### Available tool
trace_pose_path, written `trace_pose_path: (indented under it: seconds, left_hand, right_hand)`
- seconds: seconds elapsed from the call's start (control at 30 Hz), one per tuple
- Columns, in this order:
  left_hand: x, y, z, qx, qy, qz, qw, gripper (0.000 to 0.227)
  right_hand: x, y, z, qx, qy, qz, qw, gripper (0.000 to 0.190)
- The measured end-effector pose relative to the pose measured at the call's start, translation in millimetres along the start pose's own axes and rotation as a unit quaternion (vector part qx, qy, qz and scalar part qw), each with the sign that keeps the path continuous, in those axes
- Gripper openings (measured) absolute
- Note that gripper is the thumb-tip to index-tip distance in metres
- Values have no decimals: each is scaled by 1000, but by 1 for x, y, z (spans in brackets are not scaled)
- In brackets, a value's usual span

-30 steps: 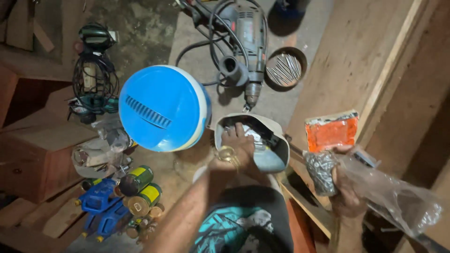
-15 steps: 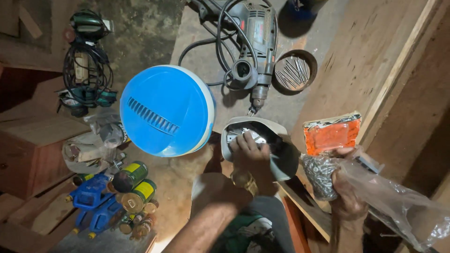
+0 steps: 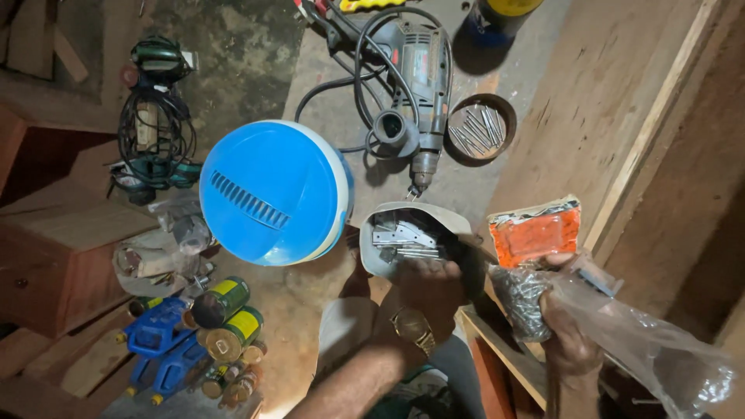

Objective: Searching for and organizing various metal brackets and hardware into a container.

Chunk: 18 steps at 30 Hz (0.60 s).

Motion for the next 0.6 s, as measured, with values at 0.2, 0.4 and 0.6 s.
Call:
trace_pose_path:
  seconds: [0.2, 0.4, 0.6]
  left_hand:
    - [4, 123, -74, -15, 61, 278, 958, 86]
    - [27, 64, 50, -306, 193, -68, 930, 89]
    - [18, 77, 1, -48, 378, -38, 924, 68]
  right_hand:
    - [1, 2, 9, -87, -16, 45, 995, 37]
    - [9, -1, 5, 53, 37, 54, 996, 53]
    - [7, -17, 3, 154, 49, 38, 986, 83]
Point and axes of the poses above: each hand's wrist, its own x-axis towards the middle knuckle, its own z-axis out of the back of the hand, y = z × x, the point moved 8 cm from there along x, towards the middle knuckle, and after that the axes turned 8 degrees about -x, right-handed, at the moved point
